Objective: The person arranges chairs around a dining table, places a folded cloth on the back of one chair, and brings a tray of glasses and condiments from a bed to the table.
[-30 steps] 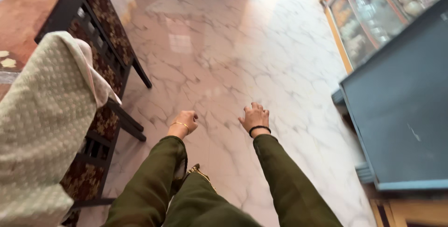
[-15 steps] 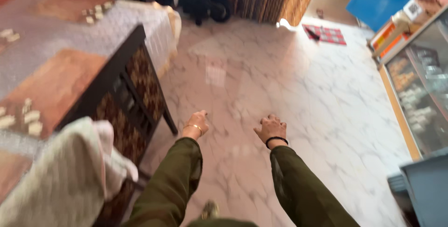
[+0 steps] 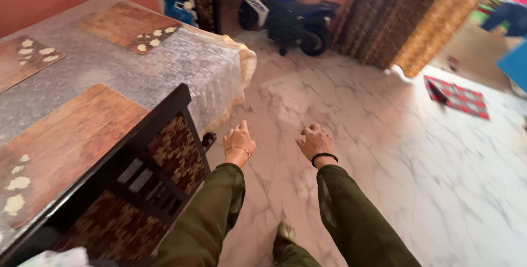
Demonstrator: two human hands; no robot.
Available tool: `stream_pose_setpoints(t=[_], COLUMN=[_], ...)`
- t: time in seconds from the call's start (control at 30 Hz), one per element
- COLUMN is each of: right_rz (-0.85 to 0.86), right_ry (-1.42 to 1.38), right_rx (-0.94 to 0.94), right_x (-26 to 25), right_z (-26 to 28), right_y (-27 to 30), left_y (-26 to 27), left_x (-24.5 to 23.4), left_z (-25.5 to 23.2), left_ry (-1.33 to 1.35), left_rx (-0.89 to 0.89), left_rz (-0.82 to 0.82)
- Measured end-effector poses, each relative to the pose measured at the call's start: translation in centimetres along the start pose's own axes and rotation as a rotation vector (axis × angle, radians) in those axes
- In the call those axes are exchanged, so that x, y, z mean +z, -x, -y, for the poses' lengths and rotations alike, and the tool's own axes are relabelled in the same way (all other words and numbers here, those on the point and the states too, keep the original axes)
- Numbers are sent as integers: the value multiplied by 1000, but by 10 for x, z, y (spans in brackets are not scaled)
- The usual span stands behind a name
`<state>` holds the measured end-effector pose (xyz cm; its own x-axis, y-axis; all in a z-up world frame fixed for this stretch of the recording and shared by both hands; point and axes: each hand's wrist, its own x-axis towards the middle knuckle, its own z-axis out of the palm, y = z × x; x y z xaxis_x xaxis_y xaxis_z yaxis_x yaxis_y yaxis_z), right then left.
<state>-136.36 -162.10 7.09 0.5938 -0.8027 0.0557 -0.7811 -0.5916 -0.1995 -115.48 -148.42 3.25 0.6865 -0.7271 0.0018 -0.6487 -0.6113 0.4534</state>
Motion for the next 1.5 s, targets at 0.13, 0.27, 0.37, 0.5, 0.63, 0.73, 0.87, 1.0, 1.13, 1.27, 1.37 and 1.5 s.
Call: stream_pose_setpoints(t=[0.13,0.27,0.37,0.5,0.63,0.73,0.87,1.0,1.13,1.27,1.37,1.5], right_rz=[48,54,-37,-6,36,125,167,351,449,442,369,343], right_ry=[-33,44,15,-100,-102,-136,-20,-61,-160,-203,-149,-84], right_rx=[-150,-289,-398,-568,-691,-733,-741,-836,-910,-1073,-1106,-1123], right_x=[-19,-39,-41,-11,25,54,87,136,203,277,312,310], right_z=[-14,-3,31,77,131,177,258,331,387,456,501,543], right_y=[-127,-239,-308,-374,-447,-510,-611,-674,-716,-765,-779,-803], left_y=[-94,-169,-230,-315,-416,-492,-586,-624,-651,-669,-666,-676], left_x=[-17,-31,-36,-26,-20,-12,-29,-51,-62,-63,-58,-58], left_z=[-30,-40,-27,12,69,132,213,277,308,325,339,357], left_ry=[-55,52,251,287,302,222,111,47,-65,-57,-73,-183], left_rx=[-133,-147,-134,-194,-256,-252,-333,-578,-755,-837,-848,-896], left_rz=[-81,-259,-211,-365,-372,-470,-455,-103,15,4,16,-157])
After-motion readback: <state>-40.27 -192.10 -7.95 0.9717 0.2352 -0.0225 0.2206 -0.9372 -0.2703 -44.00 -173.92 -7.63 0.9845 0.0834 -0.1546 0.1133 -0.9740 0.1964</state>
